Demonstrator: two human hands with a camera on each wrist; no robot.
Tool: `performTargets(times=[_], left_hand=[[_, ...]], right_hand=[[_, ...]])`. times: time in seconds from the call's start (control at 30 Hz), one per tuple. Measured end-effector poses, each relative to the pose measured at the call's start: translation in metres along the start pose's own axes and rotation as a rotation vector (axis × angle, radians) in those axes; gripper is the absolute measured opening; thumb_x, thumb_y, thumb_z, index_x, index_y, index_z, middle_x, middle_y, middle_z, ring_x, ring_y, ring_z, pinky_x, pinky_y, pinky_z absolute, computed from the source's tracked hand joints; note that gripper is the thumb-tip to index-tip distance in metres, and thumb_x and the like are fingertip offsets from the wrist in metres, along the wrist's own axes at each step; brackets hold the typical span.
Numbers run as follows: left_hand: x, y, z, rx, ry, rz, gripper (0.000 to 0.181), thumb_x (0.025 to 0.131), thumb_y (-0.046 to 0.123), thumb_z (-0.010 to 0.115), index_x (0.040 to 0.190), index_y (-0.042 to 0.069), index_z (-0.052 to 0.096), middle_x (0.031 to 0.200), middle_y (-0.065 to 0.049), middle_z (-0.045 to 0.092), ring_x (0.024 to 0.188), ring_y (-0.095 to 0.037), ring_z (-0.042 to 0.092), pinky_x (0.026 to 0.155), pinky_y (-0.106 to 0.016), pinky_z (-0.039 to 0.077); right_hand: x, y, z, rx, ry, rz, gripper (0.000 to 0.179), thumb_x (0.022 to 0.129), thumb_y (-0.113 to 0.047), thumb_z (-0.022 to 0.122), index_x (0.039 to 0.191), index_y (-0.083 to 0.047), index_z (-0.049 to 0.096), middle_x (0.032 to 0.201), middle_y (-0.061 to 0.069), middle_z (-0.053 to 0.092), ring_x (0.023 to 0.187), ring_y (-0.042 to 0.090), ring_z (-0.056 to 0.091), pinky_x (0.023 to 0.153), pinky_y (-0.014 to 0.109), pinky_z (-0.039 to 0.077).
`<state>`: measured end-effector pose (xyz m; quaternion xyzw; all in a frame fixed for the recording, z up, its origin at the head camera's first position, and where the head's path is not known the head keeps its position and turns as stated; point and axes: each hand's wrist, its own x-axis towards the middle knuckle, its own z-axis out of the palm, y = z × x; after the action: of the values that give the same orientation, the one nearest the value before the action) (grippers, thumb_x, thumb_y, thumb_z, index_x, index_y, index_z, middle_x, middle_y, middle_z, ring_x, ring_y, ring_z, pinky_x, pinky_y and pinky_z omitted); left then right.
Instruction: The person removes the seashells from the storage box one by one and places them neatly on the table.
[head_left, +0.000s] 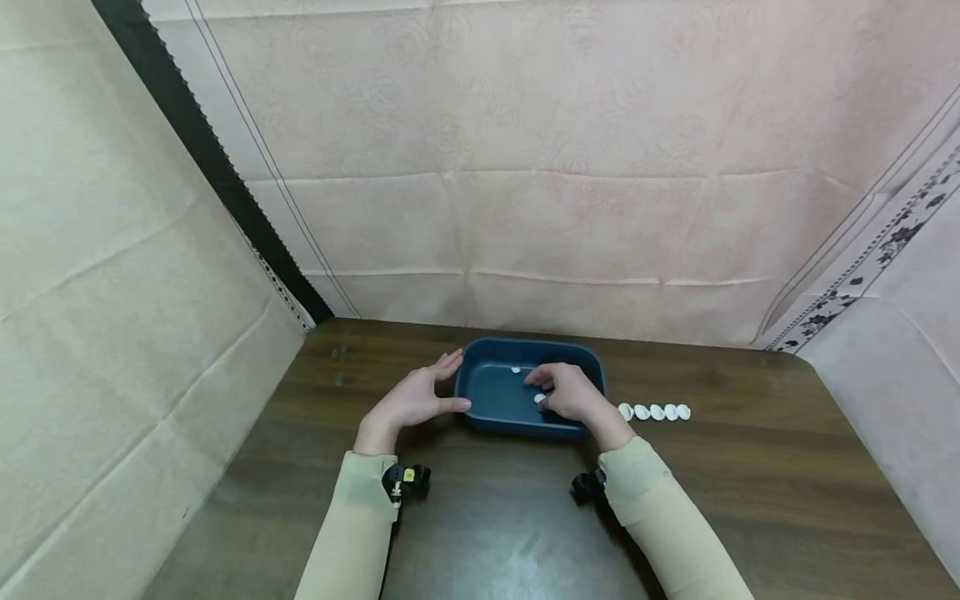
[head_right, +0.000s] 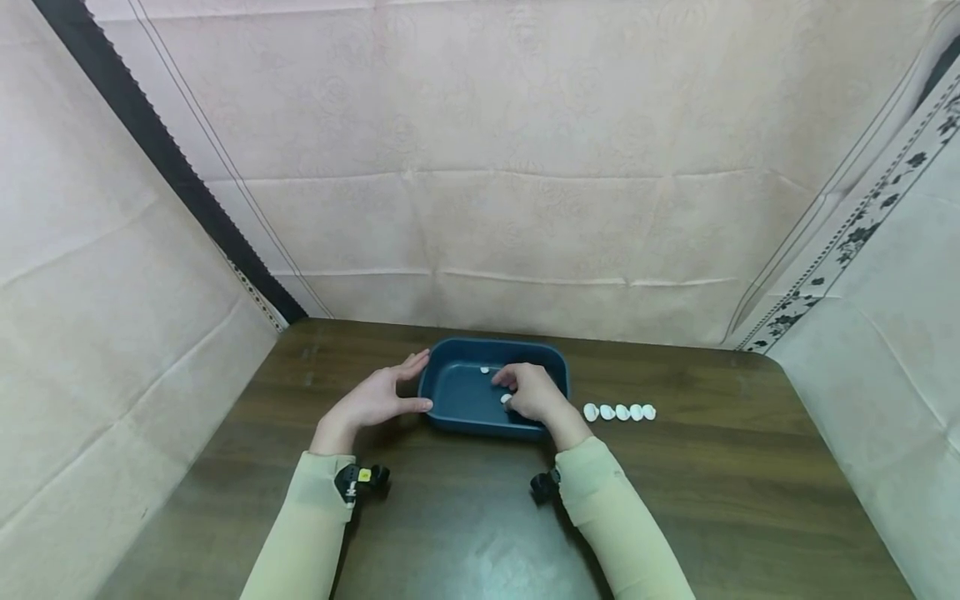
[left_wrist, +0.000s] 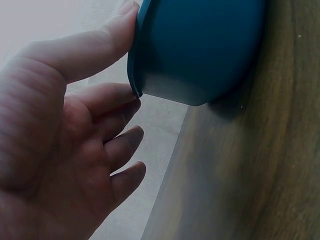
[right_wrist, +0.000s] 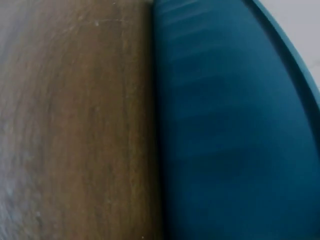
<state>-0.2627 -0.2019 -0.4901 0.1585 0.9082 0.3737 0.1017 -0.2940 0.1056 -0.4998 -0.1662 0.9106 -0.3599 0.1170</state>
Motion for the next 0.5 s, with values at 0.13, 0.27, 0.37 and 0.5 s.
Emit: performTargets(times=[0.13, 0.27, 0.37, 0.5], left_hand=[[0.0002, -0.0001, 0.0, 0.006, -0.002, -0.003, 0.088, 0.097, 0.034, 0.082, 0.169, 0.016, 0.034, 0.176, 0.0, 0.024, 0.164, -0.025, 0.016, 0.127, -0.059, 0.025], [0.0004, -0.0003, 0.0001, 0.011, 0.0, 0.001, 0.088, 0.097, 0.035, 0.082, 0.169, 0.016, 0.034, 0.176, -0.001, 0.024, 0.163, -0.026, 0.016, 0.127, -0.059, 0.025], [0.0004, -0.0001, 0.0001, 0.011, 0.002, 0.005, 0.088, 0.097, 0.034, 0.082, 0.169, 0.016, 0.033, 0.176, -0.003, 0.024, 0.163, -0.027, 0.017, 0.127, -0.06, 0.025], [-0.0001, -0.0001, 0.0005, 0.013, 0.0, 0.003, 0.088, 0.098, 0.035, 0.082, 0.169, 0.016, 0.033, 0.176, -0.002, 0.024, 0.163, -0.027, 0.017, 0.126, -0.059, 0.026]], right_hand=[[0.0006, -0.0012, 0.0006, -0.04, -0.004, -0.018, 0.03, 0.092, 0.002, 0.082, 0.119, -0.012, 0.08, 0.115, 0.006, 0.074, 0.107, 0.025, 0.067, 0.103, 0.05, 0.055], [0.0002, -0.0005, 0.0012, -0.064, -0.011, -0.034, 0.024, 0.094, 0.0, 0.08, 0.116, -0.01, 0.081, 0.108, 0.005, 0.075, 0.1, 0.022, 0.067, 0.099, 0.047, 0.057], [-0.0005, 0.0002, 0.001, -0.092, -0.014, -0.061, 0.022, 0.095, 0.0, 0.079, 0.116, -0.008, 0.081, 0.105, 0.005, 0.075, 0.097, 0.021, 0.067, 0.096, 0.046, 0.058], [-0.0012, 0.0012, 0.0015, -0.141, -0.021, -0.099, 0.021, 0.096, -0.002, 0.077, 0.116, -0.007, 0.081, 0.105, 0.005, 0.076, 0.097, 0.02, 0.068, 0.094, 0.045, 0.059]])
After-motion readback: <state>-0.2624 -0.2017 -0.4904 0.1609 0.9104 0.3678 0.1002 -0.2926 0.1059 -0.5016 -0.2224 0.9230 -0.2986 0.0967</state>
